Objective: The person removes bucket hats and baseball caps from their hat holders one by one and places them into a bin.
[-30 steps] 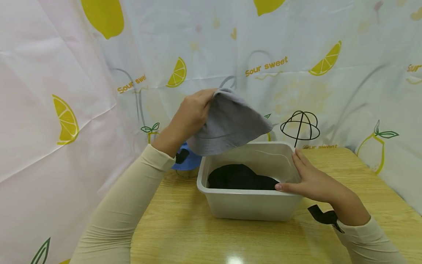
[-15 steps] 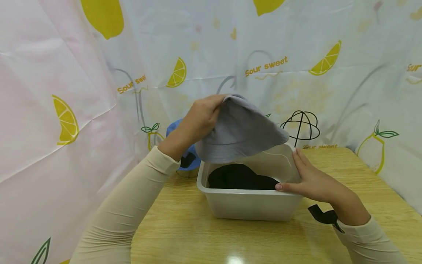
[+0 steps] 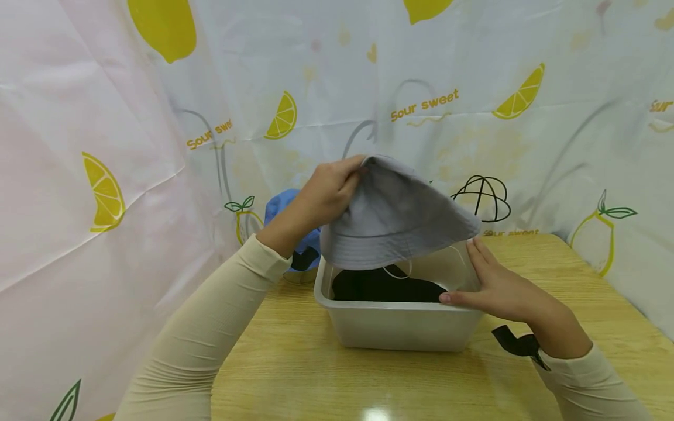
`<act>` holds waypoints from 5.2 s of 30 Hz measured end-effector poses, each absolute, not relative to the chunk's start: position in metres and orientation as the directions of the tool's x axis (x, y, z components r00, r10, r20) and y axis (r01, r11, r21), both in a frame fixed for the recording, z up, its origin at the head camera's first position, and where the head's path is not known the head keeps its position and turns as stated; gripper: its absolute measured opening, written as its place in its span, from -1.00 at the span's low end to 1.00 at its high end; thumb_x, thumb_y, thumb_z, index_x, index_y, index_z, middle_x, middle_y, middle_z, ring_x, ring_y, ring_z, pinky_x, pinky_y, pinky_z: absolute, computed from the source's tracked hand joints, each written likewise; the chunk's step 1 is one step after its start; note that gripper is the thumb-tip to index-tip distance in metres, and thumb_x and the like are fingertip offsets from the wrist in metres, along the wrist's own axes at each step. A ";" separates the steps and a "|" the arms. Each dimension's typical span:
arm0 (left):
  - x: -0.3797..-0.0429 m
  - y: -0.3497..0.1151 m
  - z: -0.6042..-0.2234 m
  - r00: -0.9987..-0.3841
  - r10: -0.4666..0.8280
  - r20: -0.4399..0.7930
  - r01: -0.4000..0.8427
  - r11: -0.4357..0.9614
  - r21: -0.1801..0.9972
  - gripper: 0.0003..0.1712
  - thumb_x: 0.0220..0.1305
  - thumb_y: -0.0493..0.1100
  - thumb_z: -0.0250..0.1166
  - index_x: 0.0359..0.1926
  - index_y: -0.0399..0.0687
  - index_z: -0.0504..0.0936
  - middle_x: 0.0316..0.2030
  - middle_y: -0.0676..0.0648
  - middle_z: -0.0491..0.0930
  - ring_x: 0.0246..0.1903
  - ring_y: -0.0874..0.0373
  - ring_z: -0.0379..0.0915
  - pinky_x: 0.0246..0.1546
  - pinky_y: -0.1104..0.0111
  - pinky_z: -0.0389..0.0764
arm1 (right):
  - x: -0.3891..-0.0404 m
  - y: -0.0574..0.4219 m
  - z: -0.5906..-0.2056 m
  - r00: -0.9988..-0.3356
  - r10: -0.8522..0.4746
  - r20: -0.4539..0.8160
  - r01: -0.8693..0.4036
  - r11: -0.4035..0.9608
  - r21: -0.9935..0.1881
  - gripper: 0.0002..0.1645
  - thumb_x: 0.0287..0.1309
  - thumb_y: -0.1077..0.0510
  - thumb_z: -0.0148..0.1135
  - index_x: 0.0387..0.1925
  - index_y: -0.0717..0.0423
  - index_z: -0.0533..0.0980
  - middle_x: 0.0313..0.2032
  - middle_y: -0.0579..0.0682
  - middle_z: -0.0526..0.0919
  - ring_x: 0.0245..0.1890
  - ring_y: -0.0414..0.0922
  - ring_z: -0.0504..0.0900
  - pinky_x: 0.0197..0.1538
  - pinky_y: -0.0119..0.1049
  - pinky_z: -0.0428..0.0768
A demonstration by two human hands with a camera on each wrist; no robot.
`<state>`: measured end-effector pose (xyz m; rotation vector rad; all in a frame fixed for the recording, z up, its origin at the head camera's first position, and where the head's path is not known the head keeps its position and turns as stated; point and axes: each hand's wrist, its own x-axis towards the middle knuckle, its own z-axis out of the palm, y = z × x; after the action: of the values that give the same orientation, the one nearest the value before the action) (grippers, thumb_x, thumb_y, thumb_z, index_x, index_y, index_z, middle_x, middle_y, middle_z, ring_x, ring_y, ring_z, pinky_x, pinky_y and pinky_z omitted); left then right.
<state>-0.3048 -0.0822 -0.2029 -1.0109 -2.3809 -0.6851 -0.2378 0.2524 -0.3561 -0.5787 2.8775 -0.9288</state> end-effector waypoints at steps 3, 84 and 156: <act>-0.306 -0.081 -0.205 -0.640 0.532 0.554 0.744 0.609 0.275 -0.63 0.66 -0.12 0.01 0.27 -0.02 0.62 0.23 -0.09 0.64 0.22 0.10 0.55 0.27 0.17 0.53 | -0.238 0.252 -0.357 -0.925 -0.373 0.077 -0.347 0.745 -0.569 0.55 0.18 -0.45 0.36 0.62 -0.10 -0.59 0.62 0.13 -0.59 0.61 0.39 -0.32 0.39 0.52 0.08; -0.332 -0.037 -0.287 -0.685 0.714 0.144 0.728 0.661 0.182 -0.54 0.64 -0.09 0.05 0.45 0.08 0.50 0.35 -0.01 0.57 0.36 0.04 0.47 0.42 0.09 0.40 | -0.246 0.249 -0.361 -0.908 -0.388 0.159 -0.396 0.671 -0.626 0.53 0.13 -0.31 0.49 0.65 -0.25 -0.49 0.65 0.13 -0.41 0.59 0.35 -0.14 0.33 0.49 0.20; -0.324 -0.004 -0.324 -0.583 0.680 -0.445 0.773 0.632 -0.048 -0.02 0.32 0.21 0.42 0.63 0.28 0.15 0.53 0.01 0.31 0.50 0.11 0.23 0.50 0.26 0.27 | -0.240 0.251 -0.356 -0.927 -0.368 0.069 -0.330 0.718 -0.613 0.51 0.19 -0.35 0.41 0.65 -0.11 -0.51 0.61 0.22 -0.58 0.57 0.48 -0.34 0.29 0.62 0.09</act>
<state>-0.3241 -0.0037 -0.3242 -1.4862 -3.1815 0.4295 -0.2399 0.2508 -0.3563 -0.5811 2.8580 -1.0032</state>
